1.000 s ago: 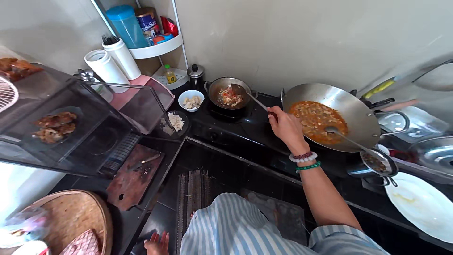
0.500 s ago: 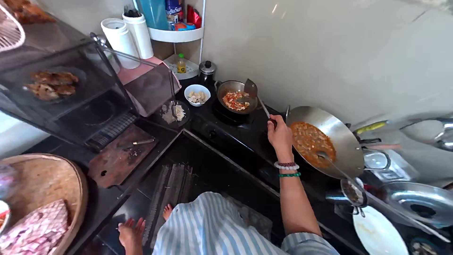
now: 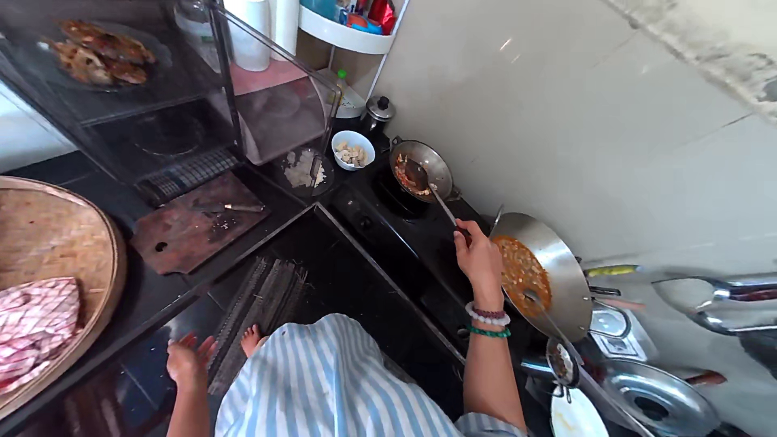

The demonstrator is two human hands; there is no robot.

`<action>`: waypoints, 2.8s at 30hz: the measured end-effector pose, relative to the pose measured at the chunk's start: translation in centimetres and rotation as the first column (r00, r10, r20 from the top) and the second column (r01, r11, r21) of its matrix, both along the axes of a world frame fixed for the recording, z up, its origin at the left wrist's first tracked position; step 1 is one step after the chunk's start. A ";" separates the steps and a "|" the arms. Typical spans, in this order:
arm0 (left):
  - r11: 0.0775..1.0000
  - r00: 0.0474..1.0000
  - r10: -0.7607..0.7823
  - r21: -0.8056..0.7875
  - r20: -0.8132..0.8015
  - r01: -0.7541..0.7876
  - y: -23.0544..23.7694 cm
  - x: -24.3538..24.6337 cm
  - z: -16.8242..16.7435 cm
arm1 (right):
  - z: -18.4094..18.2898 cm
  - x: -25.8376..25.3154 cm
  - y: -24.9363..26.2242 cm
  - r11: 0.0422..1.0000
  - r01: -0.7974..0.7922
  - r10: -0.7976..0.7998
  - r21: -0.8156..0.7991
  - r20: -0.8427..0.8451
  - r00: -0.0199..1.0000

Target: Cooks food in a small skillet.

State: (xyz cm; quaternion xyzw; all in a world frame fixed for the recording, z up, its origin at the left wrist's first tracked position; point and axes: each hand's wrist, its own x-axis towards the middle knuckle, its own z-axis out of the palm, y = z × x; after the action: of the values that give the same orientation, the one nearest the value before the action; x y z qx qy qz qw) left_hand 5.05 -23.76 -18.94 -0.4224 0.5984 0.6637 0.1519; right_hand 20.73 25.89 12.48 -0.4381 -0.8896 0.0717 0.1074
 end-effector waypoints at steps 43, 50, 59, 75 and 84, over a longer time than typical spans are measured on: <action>0.990 0.990 -0.135 -0.039 -0.029 0.134 -0.3 -0.5 -0.2 | -2.5 -0.9 0.1 0.984 0.020 -0.088 -0.174 -0.391 0.916; 0.988 0.986 -0.155 -0.020 -0.058 0.154 -0.8 -1.3 -0.1 | -3.1 -1.6 -0.7 0.977 0.072 -0.137 -0.203 -0.328 0.935; 0.986 0.986 -0.159 -0.062 -0.050 0.156 -0.3 -0.4 1.7 | -3.8 -3.3 -1.0 0.973 0.027 -0.118 -0.227 -0.396 0.911; 0.981 0.981 -0.190 -0.053 -0.029 0.189 0.2 -1.4 -0.3 | -2.0 2.0 -1.4 0.989 -0.010 -0.041 -0.147 -0.337 0.941; 0.982 0.982 -0.188 -0.027 -0.028 0.187 0.9 -1.8 -0.5 | -0.8 3.2 -0.7 0.997 0.073 -0.073 -0.017 -0.414 0.907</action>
State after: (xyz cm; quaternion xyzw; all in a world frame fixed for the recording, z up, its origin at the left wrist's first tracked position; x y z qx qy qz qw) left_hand 3.23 -22.81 -19.47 -0.3558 0.6459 0.6453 0.1996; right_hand 23.91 25.20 11.67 -0.4460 -0.8295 0.1593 0.2962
